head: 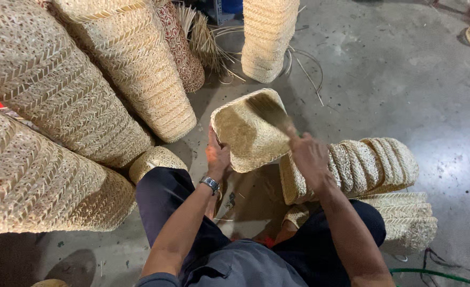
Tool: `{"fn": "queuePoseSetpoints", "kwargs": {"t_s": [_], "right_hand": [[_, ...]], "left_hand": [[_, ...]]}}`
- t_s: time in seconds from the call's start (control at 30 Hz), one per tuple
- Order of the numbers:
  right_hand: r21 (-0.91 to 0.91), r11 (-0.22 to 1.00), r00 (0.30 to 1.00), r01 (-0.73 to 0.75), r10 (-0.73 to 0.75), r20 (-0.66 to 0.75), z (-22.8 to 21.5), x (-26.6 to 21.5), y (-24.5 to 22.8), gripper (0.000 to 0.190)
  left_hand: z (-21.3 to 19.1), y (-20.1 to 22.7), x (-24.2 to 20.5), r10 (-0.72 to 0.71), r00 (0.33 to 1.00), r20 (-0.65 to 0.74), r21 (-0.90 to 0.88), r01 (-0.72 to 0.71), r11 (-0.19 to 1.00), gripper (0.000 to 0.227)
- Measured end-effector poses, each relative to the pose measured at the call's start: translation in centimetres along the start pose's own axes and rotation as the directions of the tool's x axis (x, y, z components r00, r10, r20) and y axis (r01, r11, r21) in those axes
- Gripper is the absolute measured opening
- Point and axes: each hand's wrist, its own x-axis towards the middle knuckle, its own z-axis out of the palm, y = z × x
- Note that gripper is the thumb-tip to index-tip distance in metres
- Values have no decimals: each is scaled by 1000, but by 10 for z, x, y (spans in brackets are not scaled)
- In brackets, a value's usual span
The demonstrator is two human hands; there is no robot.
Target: The person cleans various woven baskets using a small hand broom to remove debris.
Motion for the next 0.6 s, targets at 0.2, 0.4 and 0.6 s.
{"fn": "queuePoseSetpoints", "kwargs": {"t_s": [0.2,0.4,0.6], "right_hand": [[581,739,923,341,-379,-59,41,-28,-11,30],[310,916,861,-254,68,503,-9,-36,19,40],[222,968,970,118,-64,-234,-31,-24,35,47]], "left_hand": [[2,10,-11,76,989,-130,-43,-83,996,94],[4,-23,-1,175,977,-121,25,-174,985,92],[6,-25,-3,44,994,104,145,-59,988,96]]}}
